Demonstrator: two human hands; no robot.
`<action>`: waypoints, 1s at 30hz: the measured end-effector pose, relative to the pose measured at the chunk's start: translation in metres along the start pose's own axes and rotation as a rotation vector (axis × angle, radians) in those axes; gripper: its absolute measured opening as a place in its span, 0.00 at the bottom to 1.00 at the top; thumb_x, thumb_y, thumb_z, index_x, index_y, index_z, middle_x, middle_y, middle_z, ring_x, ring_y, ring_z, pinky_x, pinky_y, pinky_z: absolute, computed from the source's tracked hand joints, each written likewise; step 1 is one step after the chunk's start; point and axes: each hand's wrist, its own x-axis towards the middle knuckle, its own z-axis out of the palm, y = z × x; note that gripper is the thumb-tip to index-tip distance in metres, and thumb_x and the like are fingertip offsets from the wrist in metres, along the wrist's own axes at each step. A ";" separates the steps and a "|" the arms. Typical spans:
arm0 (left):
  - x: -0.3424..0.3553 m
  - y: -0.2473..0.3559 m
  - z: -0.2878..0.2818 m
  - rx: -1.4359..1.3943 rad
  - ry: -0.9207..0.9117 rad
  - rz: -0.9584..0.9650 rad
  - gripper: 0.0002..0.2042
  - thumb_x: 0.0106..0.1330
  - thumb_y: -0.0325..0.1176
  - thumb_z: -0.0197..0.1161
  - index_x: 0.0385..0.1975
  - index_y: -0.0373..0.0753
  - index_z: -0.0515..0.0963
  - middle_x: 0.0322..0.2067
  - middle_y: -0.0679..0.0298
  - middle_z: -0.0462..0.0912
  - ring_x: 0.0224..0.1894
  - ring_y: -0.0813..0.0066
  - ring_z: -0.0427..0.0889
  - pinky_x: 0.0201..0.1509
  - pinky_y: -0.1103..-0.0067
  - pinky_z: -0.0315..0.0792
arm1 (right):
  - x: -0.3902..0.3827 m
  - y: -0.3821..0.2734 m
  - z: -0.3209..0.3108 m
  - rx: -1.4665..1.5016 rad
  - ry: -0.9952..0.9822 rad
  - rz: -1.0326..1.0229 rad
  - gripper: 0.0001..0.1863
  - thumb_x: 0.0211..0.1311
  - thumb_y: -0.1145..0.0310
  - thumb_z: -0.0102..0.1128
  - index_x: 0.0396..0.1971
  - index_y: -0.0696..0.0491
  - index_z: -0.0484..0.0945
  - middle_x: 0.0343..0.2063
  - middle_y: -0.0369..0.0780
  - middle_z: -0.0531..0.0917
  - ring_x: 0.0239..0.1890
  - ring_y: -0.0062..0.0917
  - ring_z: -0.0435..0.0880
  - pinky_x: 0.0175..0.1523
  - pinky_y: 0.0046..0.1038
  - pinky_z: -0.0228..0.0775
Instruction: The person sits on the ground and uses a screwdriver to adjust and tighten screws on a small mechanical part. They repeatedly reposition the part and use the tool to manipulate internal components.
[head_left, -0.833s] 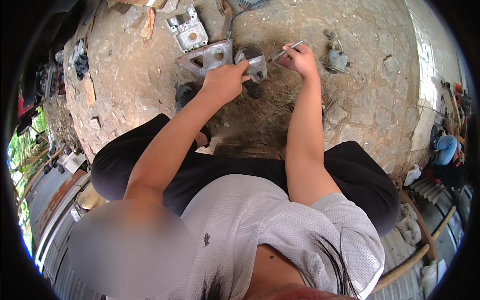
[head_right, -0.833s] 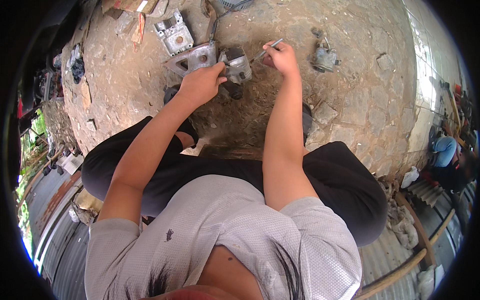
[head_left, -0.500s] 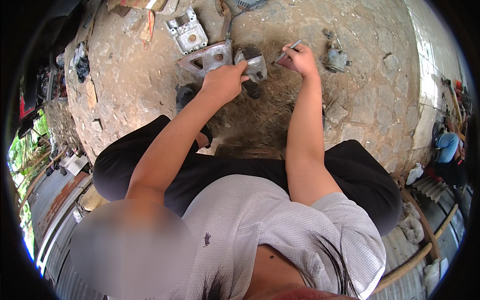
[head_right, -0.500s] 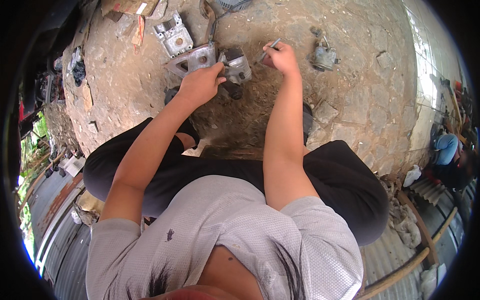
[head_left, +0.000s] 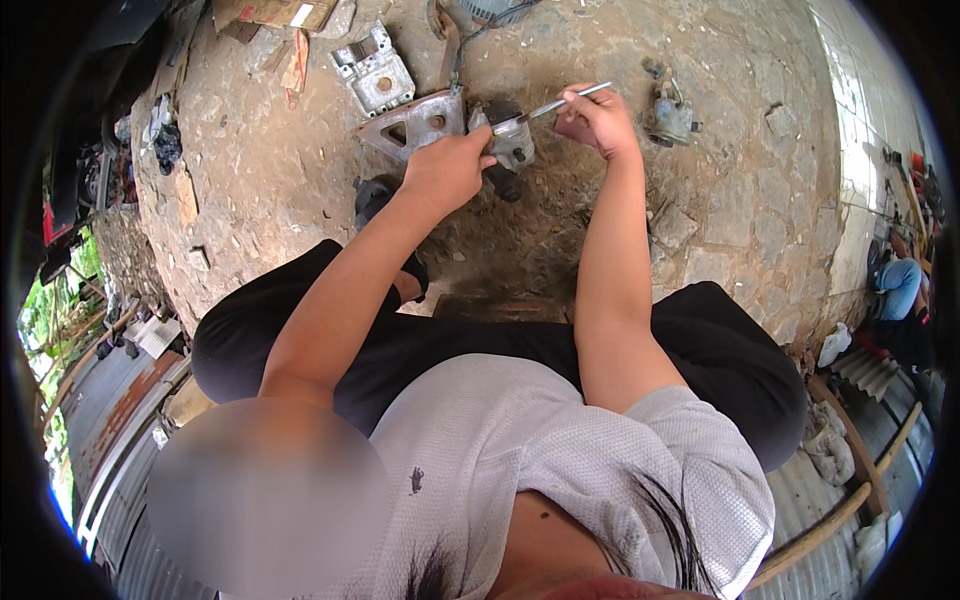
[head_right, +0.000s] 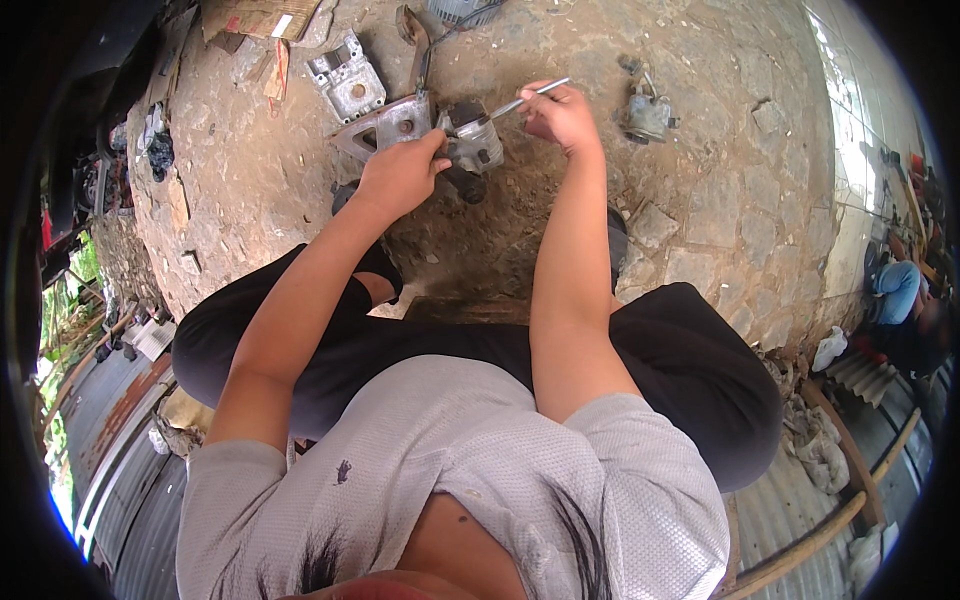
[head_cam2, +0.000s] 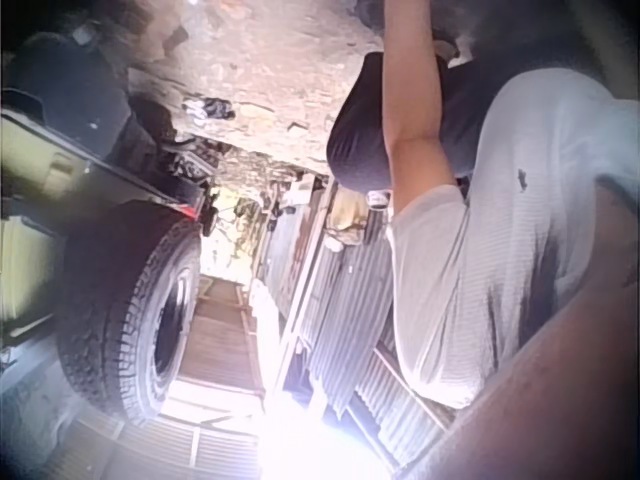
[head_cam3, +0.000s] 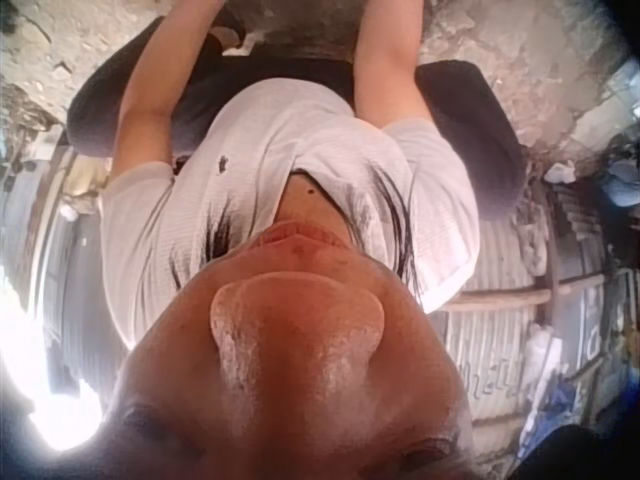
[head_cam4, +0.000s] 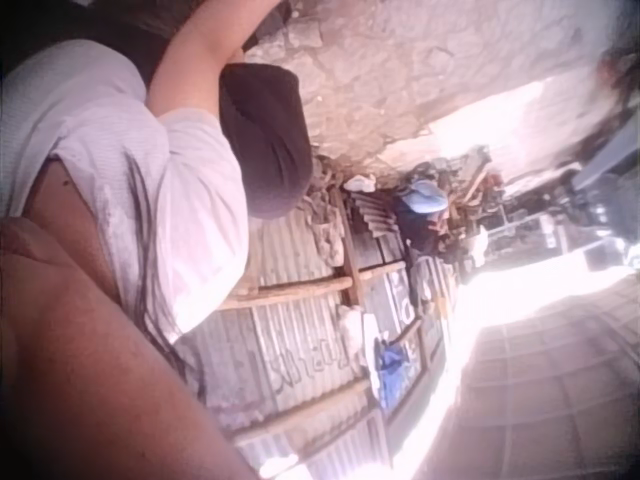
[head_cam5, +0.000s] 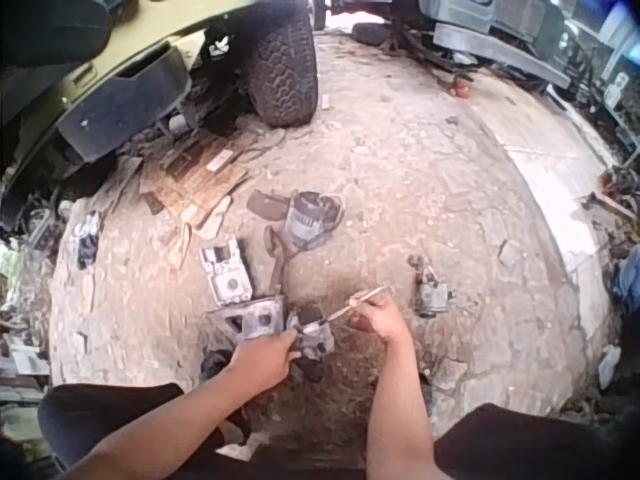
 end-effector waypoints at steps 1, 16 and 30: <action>0.000 0.000 0.001 -0.007 0.000 0.003 0.12 0.78 0.44 0.58 0.49 0.43 0.73 0.40 0.50 0.88 0.46 0.41 0.86 0.47 0.51 0.76 | -0.002 -0.003 0.007 -0.010 -0.021 0.062 0.13 0.68 0.65 0.72 0.47 0.55 0.88 0.34 0.39 0.90 0.33 0.21 0.85 0.40 0.26 0.78; 0.000 0.001 -0.001 0.010 0.005 -0.014 0.12 0.78 0.44 0.58 0.50 0.44 0.74 0.40 0.49 0.88 0.46 0.40 0.86 0.47 0.51 0.77 | -0.002 0.003 0.011 -0.289 0.123 0.032 0.10 0.68 0.67 0.72 0.45 0.54 0.88 0.31 0.37 0.90 0.30 0.19 0.83 0.37 0.25 0.77; 0.000 0.002 -0.002 -0.016 0.005 -0.012 0.12 0.78 0.44 0.58 0.51 0.44 0.74 0.40 0.49 0.88 0.47 0.41 0.86 0.47 0.51 0.77 | 0.001 0.011 -0.001 0.006 0.100 -0.028 0.09 0.70 0.69 0.69 0.45 0.57 0.87 0.31 0.39 0.89 0.29 0.20 0.83 0.33 0.27 0.80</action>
